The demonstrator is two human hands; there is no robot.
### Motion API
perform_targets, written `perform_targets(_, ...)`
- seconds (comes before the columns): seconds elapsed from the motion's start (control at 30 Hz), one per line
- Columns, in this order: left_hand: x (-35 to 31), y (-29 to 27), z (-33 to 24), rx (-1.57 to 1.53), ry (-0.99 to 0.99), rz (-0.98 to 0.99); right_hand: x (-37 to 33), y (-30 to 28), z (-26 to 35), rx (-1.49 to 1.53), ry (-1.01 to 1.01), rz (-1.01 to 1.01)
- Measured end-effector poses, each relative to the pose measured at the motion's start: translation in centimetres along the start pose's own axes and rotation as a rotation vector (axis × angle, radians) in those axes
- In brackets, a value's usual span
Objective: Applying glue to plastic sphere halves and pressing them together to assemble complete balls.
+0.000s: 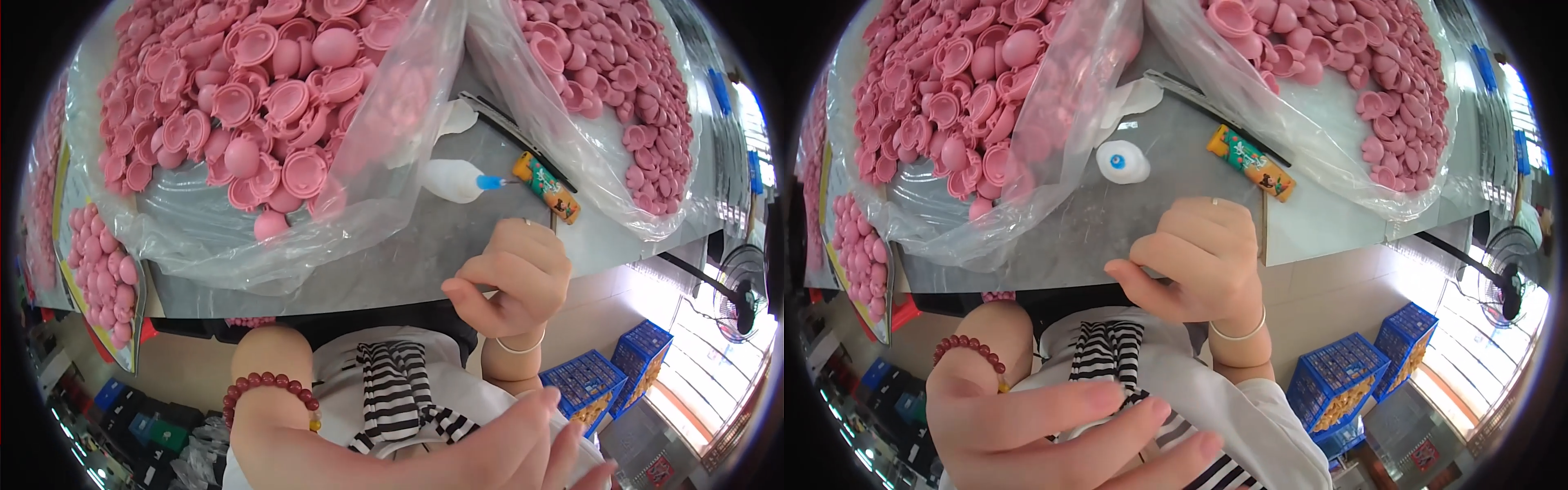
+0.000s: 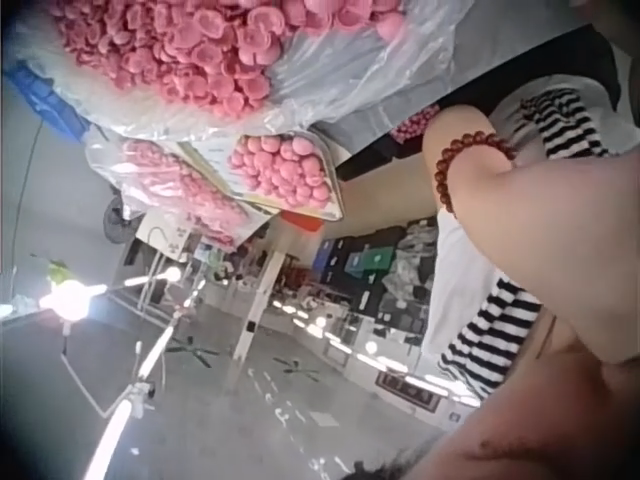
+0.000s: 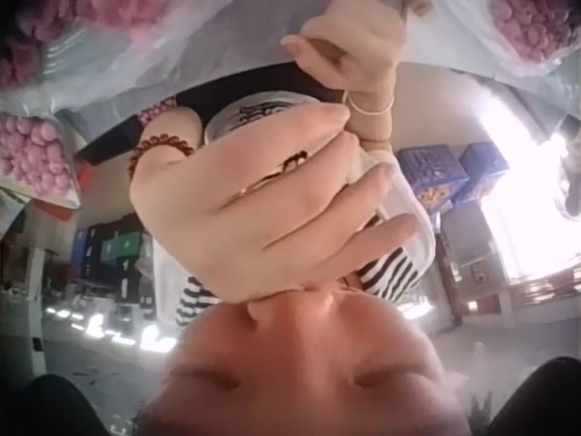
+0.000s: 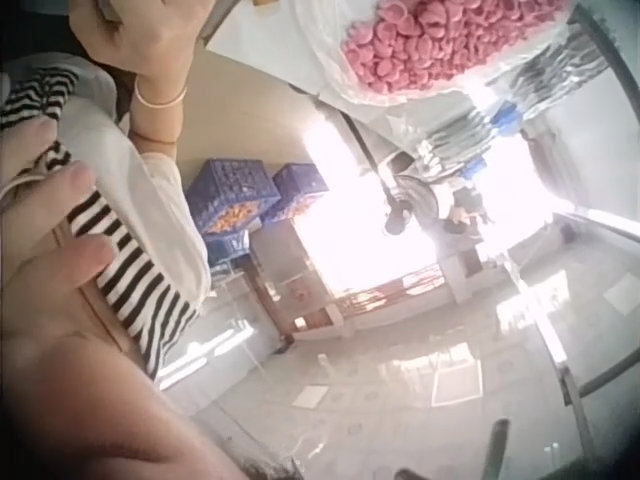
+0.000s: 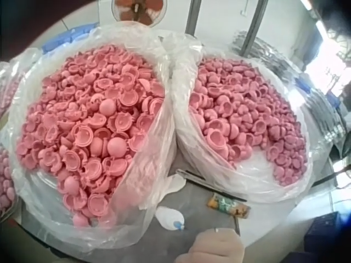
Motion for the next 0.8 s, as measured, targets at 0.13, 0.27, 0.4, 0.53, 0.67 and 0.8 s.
perform_targets(0.13,0.9,1.6,1.0,-0.134,0.049,0.569,-1.3,-0.7,-1.8,-0.033,0.037,-0.022)
perform_targets(0.27,-1.7,-1.7,1.7,-0.095,0.048,0.625,-0.5,-0.1,0.7,0.08,-0.042,-0.003)
perform_targets(0.4,-4.1,1.9,6.2,0.071,0.032,0.624,-1.2,0.3,1.0,0.235,0.012,0.131)
perform_targets(0.53,-5.9,1.5,6.7,-0.084,-0.026,0.648,-1.5,1.9,2.7,0.556,0.04,0.223)
perform_targets(0.67,-6.0,0.7,7.4,-0.277,-0.071,0.567,-2.0,2.5,2.9,0.573,0.016,0.187)
perform_targets(0.8,-6.4,0.2,8.0,-0.415,-0.084,0.521,-2.0,2.9,3.0,0.565,0.01,0.246)
Point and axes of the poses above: each hand's wrist, its own x-axis towards the middle knuckle, its own y-axis out of the palm, z = x × y, the point moved 9 cm from there along x, towards the middle knuckle, and after that the axes turned 10 degrees about -x, right-handed, at the moved point
